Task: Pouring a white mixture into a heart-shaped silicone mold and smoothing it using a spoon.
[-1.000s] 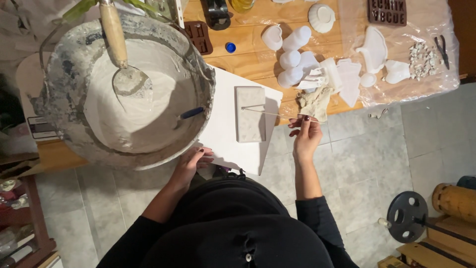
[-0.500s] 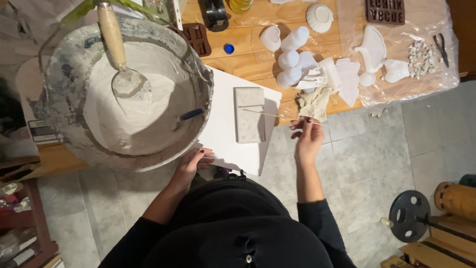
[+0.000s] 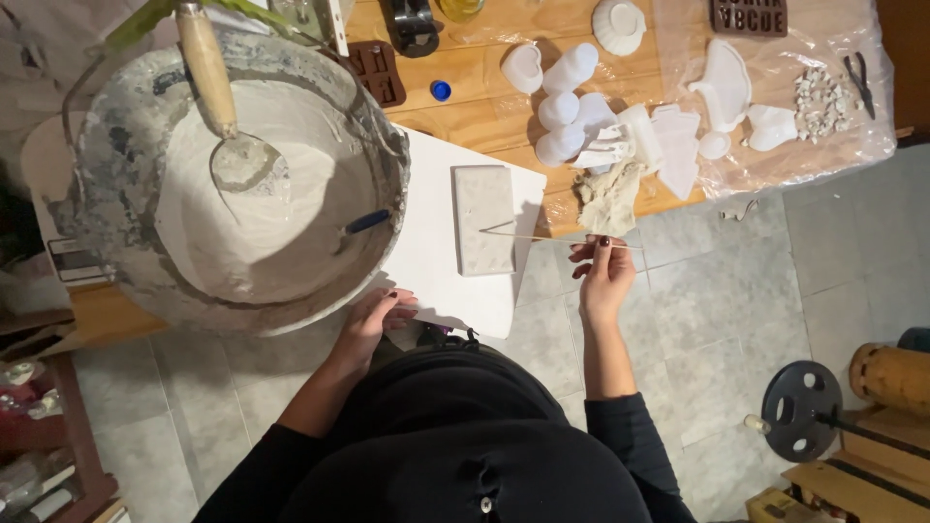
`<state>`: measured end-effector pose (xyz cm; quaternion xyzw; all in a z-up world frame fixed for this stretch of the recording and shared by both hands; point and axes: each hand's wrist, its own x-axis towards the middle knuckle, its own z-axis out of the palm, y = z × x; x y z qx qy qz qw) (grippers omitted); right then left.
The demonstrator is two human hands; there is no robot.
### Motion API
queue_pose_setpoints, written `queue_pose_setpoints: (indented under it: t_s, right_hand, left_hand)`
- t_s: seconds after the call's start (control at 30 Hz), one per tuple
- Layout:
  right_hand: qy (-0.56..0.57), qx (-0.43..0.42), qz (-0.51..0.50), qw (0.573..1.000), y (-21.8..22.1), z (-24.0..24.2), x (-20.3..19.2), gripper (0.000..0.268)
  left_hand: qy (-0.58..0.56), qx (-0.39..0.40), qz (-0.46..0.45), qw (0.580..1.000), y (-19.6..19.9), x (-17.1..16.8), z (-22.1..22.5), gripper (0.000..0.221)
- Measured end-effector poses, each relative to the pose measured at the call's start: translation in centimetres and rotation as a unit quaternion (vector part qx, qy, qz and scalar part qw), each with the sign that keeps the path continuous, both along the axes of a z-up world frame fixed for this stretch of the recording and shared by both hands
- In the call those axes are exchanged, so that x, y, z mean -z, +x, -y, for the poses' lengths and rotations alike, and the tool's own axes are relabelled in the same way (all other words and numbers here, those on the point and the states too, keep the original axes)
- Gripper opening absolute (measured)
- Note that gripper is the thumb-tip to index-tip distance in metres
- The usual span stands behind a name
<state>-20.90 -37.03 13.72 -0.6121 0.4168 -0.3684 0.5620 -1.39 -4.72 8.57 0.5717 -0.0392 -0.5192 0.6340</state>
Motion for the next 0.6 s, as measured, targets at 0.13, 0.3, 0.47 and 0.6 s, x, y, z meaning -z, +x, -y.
queue_pose_setpoints:
  t_s: [0.13, 0.3, 0.47, 0.6]
  right_hand:
    - [-0.004, -0.007, -0.005, 1.0, -0.3, 0.1, 0.4, 0.024]
    - [0.002, -0.009, 0.001, 1.0, -0.4, 0.1, 0.4, 0.024]
    - [0.003, 0.0, -0.002, 1.0, -0.5, 0.0, -0.4, 0.025]
    - [0.003, -0.001, -0.018, 1.0, -0.7, -0.2, -0.5, 0.026]
  left_hand:
    - [0.001, -0.009, -0.002, 1.0, -0.1, 0.0, -0.1, 0.037]
    - [-0.011, 0.002, -0.008, 1.0, -0.4, 1.4, -0.2, 0.038]
    - [-0.014, 0.0, -0.017, 1.0, -0.3, 1.5, -0.4, 0.037]
    - [-0.01, -0.007, -0.021, 1.0, -0.4, 1.7, -0.3, 0.037]
